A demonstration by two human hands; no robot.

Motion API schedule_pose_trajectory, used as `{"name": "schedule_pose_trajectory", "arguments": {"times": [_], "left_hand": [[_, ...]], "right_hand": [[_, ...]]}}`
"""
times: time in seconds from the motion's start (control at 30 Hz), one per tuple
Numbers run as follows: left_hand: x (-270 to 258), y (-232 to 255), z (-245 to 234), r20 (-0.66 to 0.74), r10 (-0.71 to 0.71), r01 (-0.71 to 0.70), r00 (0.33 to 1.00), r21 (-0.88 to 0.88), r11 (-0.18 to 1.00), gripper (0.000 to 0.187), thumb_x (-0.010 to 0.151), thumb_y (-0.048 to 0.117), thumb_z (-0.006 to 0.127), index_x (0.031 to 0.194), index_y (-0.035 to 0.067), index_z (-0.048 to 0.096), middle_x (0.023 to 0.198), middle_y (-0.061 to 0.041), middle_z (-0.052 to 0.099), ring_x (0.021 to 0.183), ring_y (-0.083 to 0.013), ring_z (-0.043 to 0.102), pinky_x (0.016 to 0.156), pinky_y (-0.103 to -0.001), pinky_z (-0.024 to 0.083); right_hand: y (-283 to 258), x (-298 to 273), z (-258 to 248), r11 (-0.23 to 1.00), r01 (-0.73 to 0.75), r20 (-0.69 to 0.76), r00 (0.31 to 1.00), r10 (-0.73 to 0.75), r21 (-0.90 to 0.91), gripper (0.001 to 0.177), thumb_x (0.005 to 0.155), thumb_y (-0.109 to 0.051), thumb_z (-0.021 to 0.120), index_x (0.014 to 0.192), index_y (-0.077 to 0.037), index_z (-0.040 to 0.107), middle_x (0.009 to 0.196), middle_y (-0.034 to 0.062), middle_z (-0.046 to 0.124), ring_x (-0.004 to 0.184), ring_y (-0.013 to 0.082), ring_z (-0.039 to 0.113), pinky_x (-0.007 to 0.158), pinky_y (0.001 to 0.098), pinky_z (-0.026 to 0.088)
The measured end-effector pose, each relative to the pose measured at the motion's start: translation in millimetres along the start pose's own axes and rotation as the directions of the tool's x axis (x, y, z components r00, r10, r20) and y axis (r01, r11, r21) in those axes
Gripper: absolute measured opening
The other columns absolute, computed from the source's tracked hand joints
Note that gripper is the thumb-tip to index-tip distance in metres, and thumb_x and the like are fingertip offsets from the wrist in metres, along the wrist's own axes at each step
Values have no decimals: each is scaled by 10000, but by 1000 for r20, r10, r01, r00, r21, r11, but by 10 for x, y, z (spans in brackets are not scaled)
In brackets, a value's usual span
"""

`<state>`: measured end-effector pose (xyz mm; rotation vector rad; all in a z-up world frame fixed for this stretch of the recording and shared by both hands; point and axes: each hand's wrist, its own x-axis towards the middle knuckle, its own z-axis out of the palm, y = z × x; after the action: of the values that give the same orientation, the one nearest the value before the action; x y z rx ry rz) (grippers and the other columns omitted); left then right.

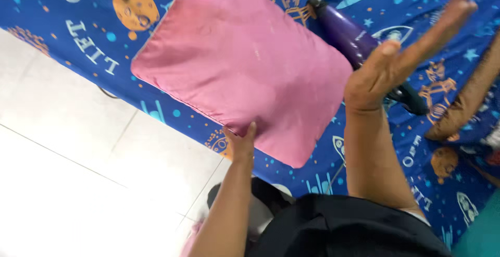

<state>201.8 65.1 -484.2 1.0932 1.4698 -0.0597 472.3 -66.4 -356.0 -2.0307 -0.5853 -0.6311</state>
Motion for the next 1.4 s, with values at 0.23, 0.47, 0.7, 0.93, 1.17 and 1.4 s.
{"name": "schedule_pose_trajectory", "arguments": {"times": [0.23,0.47,0.7,0.93,1.17,1.4], "left_hand": [[-122,-225,20,-32,287,-288,958,-172,942,975,801,213,827,1545,-69,265,1534,-243,463,1384,-291,489,1141,-364,385],[-439,-124,-482,5,170,-160,985,-303,939,995,839,167,746,1642,16,178,1424,-303,596,1225,-401,613,1012,-455,504],[-92,-525,-153,-113,413,-423,904,-82,903,1087,813,203,789,1581,-60,68,1577,-286,343,1301,-335,561,1084,-394,451],[-581,-396,-236,-74,314,-323,947,-245,914,1187,748,250,844,1595,-7,53,1554,-282,383,1376,-372,499,1111,-412,431],[-973,-239,76,-202,583,-506,787,329,797,1135,740,259,868,1578,-2,148,1627,-351,107,1498,-510,169,1217,-558,207],[-718,573,489,358,698,-622,620,767,160,867,876,595,675,1603,316,296,1711,-140,88,1566,-425,12,1130,-794,30]], "right_hand": [[-10,-1204,974,845,200,704,662,257,-497,678,1062,-518,479,1613,-129,413,1671,249,259,1541,483,192,1156,778,116],[-226,-36,731,895,280,422,899,-117,-348,662,1068,-520,492,1604,-141,406,1663,259,267,1524,502,190,1147,764,126],[-499,-1281,1676,875,373,702,710,-54,-310,684,1074,-514,510,1626,-137,365,1671,272,260,1533,493,207,1184,729,147],[-497,-806,964,962,169,592,806,-10,-214,668,1127,-518,506,1666,-159,342,1706,232,285,1566,485,213,1248,664,169],[288,-1070,237,978,206,683,716,-144,-11,472,974,-409,635,1330,-100,635,1324,206,627,1241,405,578,1048,533,442],[2706,-185,-912,821,55,210,974,80,-568,498,947,-266,699,1202,157,634,1076,350,663,1018,529,609,929,577,466]]}}
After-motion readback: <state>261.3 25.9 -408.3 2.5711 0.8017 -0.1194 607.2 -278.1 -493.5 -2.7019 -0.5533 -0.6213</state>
